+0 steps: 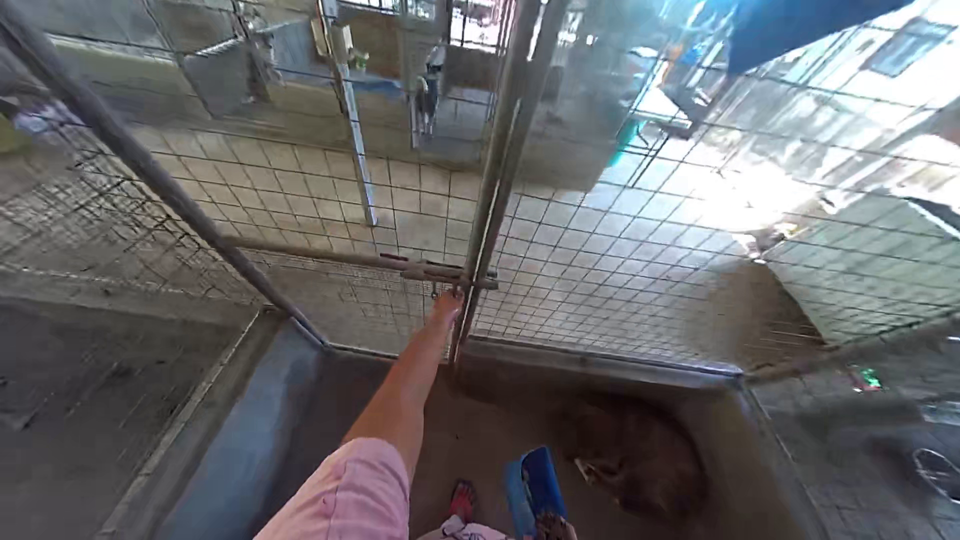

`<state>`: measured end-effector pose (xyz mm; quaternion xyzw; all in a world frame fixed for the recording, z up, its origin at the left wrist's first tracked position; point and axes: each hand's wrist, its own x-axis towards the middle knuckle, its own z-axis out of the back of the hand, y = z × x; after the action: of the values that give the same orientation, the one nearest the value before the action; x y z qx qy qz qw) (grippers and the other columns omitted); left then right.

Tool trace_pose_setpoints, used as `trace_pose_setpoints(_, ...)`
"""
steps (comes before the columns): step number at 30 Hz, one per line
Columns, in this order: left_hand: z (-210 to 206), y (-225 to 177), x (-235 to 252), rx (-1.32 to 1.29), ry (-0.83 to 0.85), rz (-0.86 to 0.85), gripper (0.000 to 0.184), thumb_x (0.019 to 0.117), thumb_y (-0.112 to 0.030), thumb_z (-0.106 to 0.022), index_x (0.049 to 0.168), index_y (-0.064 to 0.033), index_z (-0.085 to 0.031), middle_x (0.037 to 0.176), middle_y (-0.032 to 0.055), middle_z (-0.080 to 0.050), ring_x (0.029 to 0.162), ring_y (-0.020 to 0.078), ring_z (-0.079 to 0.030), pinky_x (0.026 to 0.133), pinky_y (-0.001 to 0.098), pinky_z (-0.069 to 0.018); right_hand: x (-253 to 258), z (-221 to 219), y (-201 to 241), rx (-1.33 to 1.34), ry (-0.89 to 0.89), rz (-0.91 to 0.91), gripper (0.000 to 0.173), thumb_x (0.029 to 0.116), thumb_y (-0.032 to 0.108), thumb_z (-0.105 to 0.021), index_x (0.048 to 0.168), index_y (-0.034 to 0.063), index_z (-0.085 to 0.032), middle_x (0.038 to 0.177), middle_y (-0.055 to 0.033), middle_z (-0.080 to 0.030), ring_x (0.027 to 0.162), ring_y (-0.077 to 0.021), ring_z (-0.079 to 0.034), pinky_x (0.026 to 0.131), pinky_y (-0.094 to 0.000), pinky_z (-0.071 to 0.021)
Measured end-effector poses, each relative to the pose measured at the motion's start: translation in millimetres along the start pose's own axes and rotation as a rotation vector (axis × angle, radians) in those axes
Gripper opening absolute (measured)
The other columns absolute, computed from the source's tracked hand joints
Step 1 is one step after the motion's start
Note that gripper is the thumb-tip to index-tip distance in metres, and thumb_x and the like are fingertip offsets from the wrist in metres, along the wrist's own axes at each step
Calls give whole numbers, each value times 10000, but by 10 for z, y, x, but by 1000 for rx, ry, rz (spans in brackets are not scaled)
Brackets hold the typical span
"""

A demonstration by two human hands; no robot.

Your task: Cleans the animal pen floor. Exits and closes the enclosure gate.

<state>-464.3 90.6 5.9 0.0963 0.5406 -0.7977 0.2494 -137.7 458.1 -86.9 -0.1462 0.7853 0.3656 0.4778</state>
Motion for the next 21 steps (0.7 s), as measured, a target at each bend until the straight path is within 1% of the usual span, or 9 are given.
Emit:
trace_pose_setpoints(4, 194, 126, -40, -23, -39, -62, 435, 1129, -219, -361, 1373, 100, -529, 1273, 299, -622, 1203, 380, -606, 1074, 492, -444, 177, -258, 351, -91, 42, -11, 483, 1086, 467, -237, 993, 125, -565, 705, -25, -665, 588, -147, -660, 516, -346, -568)
trace_pose_setpoints(6, 408, 317, -88, -1, -141, -54, 437, 1125, -225, -375, 1368, 98, -542, 1242, 313, -641, 1182, 416, -627, 1067, 531, -459, 274, -371, 437, -71, 57, -30, 485, 1078, 468, -249, 969, 125, -575, 687, -29, -667, 561, -151, -658, 483, -341, -561)
trace_pose_setpoints(7, 524, 342, -132, 45, -157, -54, 451, 1129, -250, -370, 1317, 113, -560, 1177, 310, -654, 1126, 419, -640, 1033, 544, -468, 322, -428, 487, -78, 86, -41, 491, 1077, 479, -248, 978, 126, -574, 690, -29, -663, 560, -152, -656, 479, -339, -558)
trace_pose_setpoints(9, 633, 362, -301, 149, -139, -44, 473, 1137, -278, -341, 1240, 116, -582, 1073, 289, -669, 1029, 413, -654, 971, 561, -484, 398, -525, 541, -105, 137, -73, 502, 1071, 491, -251, 984, 119, -576, 688, -43, -665, 553, -169, -658, 467, -350, -556)
trace_pose_setpoints(11, 660, 538, -523, 211, -124, -55, 456, 1136, -261, -332, 1234, 110, -581, 1052, 277, -667, 993, 399, -660, 941, 556, -497, 448, -670, 527, -127, 138, -102, 469, 1071, 464, -264, 967, 127, -574, 685, -36, -664, 554, -164, -661, 458, -352, -557)
trace_pose_setpoints(15, 652, 1169, -1178, 266, -201, -33, 423, 1120, -229, -359, 1287, 85, -588, 1136, 271, -678, 1091, 402, -665, 998, 558, -489, 536, -1078, 472, -181, 139, -167, 431, 1067, 427, -286, 965, 111, -561, 686, -53, -646, 543, -169, -643, 446, -356, -542)
trace_pose_setpoints(18, 679, 1640, -1871, 84, -370, 25, 350, 1081, -112, -459, 1307, 129, -574, 1295, 322, -609, 1235, 409, -599, 1095, 499, -446, 511, -1421, 325, -234, 171, -237, 443, 1067, 441, -275, 989, 108, -555, 690, -55, -642, 546, -177, -641, 456, -358, -541)
trace_pose_setpoints(19, 666, 1803, -2111, -69, -418, 79, 383, 1064, -65, -477, 1373, 160, -494, 1397, 341, -525, 1314, 399, -530, 1135, 467, -406, 517, -1534, 251, -251, 196, -258, 454, 1069, 450, -267, 994, 107, -555, 688, -56, -639, 545, -178, -638, 457, -358, -540)
trace_pose_setpoints(21, 695, 2099, -2576, -401, -459, 174, 560, 1077, -123, -477, 1562, 65, -272, 1572, 248, -394, 1439, 271, -429, 1188, 383, -361, 544, -1792, 47, -278, 241, -311, 475, 1058, 467, -255, 985, 108, -557, 674, -61, -644, 524, -185, -637, 442, -360, -538)
